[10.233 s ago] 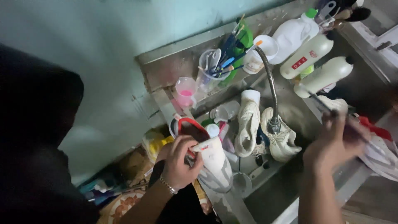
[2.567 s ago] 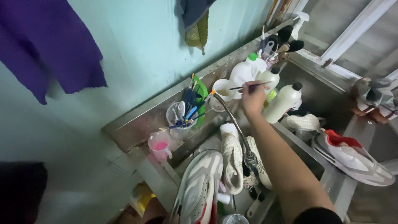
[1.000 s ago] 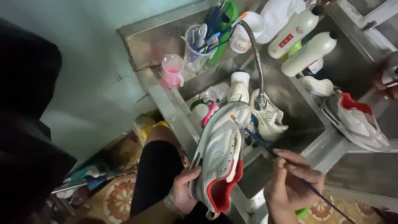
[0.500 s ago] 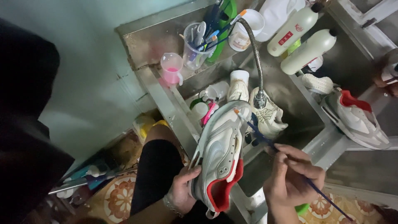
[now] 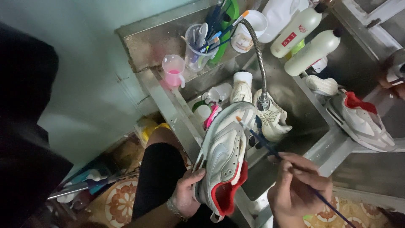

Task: Using a small paintbrush to apply white paint to the midsole and upper parts of a sneaker for restoration.

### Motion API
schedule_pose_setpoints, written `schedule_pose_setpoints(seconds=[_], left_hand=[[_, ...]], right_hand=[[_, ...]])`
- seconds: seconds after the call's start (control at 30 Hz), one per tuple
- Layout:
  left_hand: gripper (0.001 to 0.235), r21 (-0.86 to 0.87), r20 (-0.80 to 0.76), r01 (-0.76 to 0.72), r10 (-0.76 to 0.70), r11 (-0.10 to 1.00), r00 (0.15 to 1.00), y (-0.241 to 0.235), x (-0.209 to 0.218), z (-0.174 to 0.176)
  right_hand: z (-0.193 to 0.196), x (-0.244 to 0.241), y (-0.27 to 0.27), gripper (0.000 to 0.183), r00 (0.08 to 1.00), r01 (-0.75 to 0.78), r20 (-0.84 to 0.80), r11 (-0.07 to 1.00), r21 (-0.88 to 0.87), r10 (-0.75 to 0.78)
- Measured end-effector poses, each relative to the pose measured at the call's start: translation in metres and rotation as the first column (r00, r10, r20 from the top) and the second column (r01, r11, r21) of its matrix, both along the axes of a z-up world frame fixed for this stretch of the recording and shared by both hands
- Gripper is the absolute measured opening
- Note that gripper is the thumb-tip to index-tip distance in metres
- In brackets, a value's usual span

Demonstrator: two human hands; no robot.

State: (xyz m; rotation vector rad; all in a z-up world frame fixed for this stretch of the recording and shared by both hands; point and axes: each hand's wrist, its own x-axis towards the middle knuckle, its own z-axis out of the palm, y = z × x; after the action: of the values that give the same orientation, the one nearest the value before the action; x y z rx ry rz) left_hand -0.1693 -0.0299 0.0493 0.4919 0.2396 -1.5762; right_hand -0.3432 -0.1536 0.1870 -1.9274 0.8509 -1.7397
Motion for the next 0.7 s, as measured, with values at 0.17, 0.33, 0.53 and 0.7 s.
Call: schedule_pose_setpoints(seconds=[0.17, 0.33, 0.53, 0.7], left_hand=[[0.059, -0.006, 0.045, 0.076, -0.076, 0.997, 0.996, 0.002, 0.001, -0.006], [0.06, -0.021, 0.019, 0.016, -0.016, 1.0, 1.0, -0.002, 0.0, 0.003], [0.065, 0.036, 0.013, 0.012, -0.013, 0.999, 1.0, -0.006, 0.003, 0.015], [0.069, 0.044, 0.063, -0.005, 0.003, 0.999, 0.998, -0.009, 0.002, 0.011]], right_hand=[[-0.01, -0.003, -0.011, 0.026, 0.997, 0.072, -0.007, 0.996, -0.043, -0.073], [-0.003, 0.001, -0.004, 0.03, 0.997, 0.071, -0.007, 0.996, -0.045, -0.071], [-0.01, -0.011, -0.016, 0.028, 1.0, -0.009, -0.001, 1.0, -0.03, 0.009], [0.022, 0.005, -0.023, 0.036, 0.997, 0.049, 0.058, 0.995, 0.089, -0.055]])
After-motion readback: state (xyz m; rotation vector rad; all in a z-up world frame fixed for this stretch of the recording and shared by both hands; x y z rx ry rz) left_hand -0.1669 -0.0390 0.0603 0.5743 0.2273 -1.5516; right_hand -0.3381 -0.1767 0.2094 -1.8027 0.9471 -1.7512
